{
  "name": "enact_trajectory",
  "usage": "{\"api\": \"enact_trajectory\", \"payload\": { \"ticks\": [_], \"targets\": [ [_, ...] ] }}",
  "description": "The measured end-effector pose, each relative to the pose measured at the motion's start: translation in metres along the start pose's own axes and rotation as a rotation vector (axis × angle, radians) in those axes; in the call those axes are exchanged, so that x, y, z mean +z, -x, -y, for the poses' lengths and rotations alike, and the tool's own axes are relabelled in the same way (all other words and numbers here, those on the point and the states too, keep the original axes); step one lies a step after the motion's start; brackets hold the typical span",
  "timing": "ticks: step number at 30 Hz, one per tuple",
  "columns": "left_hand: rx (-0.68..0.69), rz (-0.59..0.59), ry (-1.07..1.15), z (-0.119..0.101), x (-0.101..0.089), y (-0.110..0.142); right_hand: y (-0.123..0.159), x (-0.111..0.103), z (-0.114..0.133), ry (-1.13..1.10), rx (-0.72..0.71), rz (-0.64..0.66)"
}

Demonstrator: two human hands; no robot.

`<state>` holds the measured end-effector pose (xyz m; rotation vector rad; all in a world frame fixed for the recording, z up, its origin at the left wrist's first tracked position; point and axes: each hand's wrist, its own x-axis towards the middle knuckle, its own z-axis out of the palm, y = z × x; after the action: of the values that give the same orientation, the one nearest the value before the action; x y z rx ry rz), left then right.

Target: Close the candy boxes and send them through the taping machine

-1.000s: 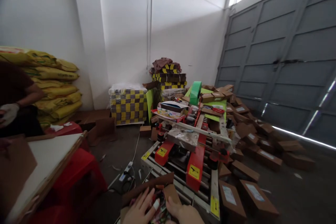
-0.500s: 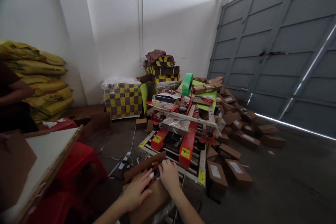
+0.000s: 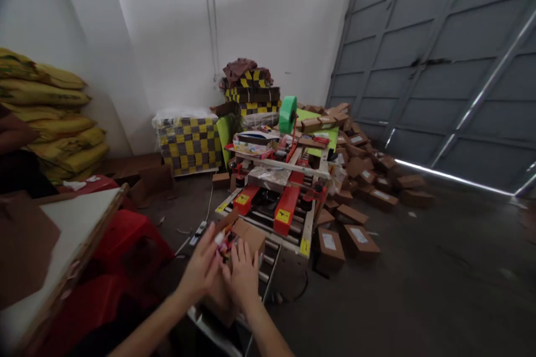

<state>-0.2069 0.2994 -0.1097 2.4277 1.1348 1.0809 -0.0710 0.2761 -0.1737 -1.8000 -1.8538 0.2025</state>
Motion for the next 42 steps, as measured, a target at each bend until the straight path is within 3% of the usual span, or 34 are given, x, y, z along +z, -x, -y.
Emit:
{"api": "enact_trajectory", "payload": {
  "ticks": [1, 3, 6, 8, 12, 16, 19, 22, 25, 28, 31, 34, 36, 40, 42],
  "targets": [
    [-0.021, -0.073, 0.03, 0.001, -0.011, -0.011, 0.0, -0.003, 0.002, 0.011, 0.005, 0.017],
    [-0.2, -0.126, 0.161, 0.011, -0.022, -0.036, 0.001, -0.007, 0.005, 0.037, 0.014, 0.052],
    [-0.471, 0.03, 0.371, 0.035, -0.01, -0.06, 0.0, -0.009, 0.006, 0.07, 0.033, 0.099],
    [-0.51, 0.173, 0.445, 0.045, 0.01, -0.061, -0.001, -0.009, 0.006, 0.074, 0.046, 0.121],
    [-0.402, 0.291, 0.46, 0.049, 0.037, -0.045, -0.001, -0.003, 0.003, 0.041, 0.049, 0.094],
    [-0.156, 0.415, 0.232, 0.046, 0.037, -0.033, 0.005, 0.012, -0.005, -0.125, 0.051, -0.05],
    [-0.188, 0.457, 0.018, 0.042, 0.034, -0.031, 0.009, 0.024, -0.016, -0.321, 0.039, -0.221],
    [-0.189, 0.578, -0.261, 0.035, 0.033, -0.033, 0.009, 0.03, -0.021, -0.384, 0.021, -0.321],
    [-0.125, 0.671, -0.429, 0.032, 0.031, -0.035, 0.01, 0.027, -0.015, -0.245, 0.009, -0.244],
    [-0.07, 0.69, -0.347, 0.035, 0.027, -0.034, 0.011, 0.019, -0.004, -0.081, 0.026, -0.132],
    [-0.066, 0.656, -0.278, 0.043, 0.031, -0.04, 0.006, 0.016, -0.006, -0.013, 0.02, -0.112],
    [-0.083, 0.596, -0.309, 0.055, 0.058, -0.069, -0.028, 0.019, -0.038, 0.008, 0.007, -0.115],
    [-0.073, 0.555, -0.336, 0.064, 0.087, -0.109, -0.075, 0.015, -0.071, 0.006, 0.026, -0.105],
    [-0.106, 0.371, -0.312, 0.069, 0.136, -0.203, -0.178, -0.02, -0.117, -0.076, 0.09, -0.035],
    [-0.158, 0.264, -0.286, 0.062, 0.14, -0.224, -0.189, -0.039, -0.117, -0.103, 0.145, -0.047]
  ]
}}
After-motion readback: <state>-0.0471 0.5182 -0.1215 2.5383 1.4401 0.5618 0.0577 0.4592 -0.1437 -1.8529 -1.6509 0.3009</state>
